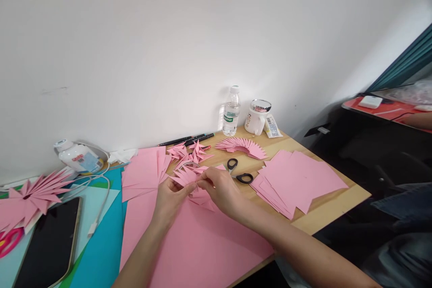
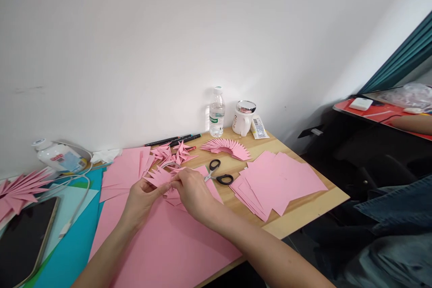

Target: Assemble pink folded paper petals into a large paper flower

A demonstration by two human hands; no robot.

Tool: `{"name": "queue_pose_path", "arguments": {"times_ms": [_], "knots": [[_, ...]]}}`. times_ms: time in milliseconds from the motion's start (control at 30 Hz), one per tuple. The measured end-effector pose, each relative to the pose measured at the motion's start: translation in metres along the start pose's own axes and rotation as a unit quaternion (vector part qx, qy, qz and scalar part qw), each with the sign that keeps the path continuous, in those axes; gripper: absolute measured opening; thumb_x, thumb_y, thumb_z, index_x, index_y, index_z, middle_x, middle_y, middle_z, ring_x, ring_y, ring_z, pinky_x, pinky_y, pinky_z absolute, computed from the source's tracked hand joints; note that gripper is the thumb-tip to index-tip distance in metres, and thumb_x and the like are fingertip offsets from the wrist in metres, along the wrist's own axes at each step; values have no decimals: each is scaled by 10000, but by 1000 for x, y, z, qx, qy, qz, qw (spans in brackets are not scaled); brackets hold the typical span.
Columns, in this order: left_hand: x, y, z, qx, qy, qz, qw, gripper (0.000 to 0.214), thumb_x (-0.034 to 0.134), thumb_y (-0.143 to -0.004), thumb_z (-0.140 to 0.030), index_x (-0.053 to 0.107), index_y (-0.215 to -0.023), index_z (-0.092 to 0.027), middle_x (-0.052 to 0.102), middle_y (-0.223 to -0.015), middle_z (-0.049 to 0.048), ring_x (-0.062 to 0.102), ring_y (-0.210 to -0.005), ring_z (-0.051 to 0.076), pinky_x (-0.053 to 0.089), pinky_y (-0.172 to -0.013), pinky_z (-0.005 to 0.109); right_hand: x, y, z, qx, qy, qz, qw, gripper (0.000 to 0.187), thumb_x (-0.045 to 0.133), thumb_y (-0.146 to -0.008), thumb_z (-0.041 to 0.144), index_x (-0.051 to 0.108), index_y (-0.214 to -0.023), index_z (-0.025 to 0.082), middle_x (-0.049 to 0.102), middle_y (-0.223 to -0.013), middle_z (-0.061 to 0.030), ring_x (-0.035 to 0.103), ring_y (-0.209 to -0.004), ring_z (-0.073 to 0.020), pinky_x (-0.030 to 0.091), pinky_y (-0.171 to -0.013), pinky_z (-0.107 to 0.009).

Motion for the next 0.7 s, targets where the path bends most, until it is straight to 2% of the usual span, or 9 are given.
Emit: {"name": "queue_pose_path", "arguments": {"times_ms": [267,433,567,700], "knots": [[2,1,-1,6,-15,14,1000,323,785,-558,-267,670,-830,-137,711,-792,60,638,-717,193,488,-591,255,3,1,1,18,49,15,999,182,521,-799,57,574,-649,146,637,-735,-53,516,-669,-145,308,-602,-246],[2,1,-1,10,-31,5,999,296,780,-557,-259,674,-802,-130,712,-815,82,648,-758,213,499,-630,271,2,0,4,29,72,26,997,237,499,-777,42,514,-569,154,627,-703,-59,496,-647,-148,301,-586,-253],[2,2,0,9,-36,4,999,273,779,-535,-233,688,-769,-126,718,-800,93,658,-764,235,505,-639,282,4,2,-1,38,1,20,999,222,490,-753,54,535,-563,160,622,-644,-28,509,-610,-130,321,-565,-235],[-1,1,-1,15,-48,-15,999,236,765,-518,-211,693,-725,-125,720,-749,91,661,-735,253,512,-628,299,9,6,-7,41,-125,27,991,196,470,-756,89,611,-639,158,654,-693,-19,575,-664,-131,412,-616,-231]]}}
Point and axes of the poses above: each hand's wrist, its own y-axis away from the middle knuckle, its own x-axis out of the palm, z = x × y, the point moved 5 cm from there along -y, towards the middle knuckle
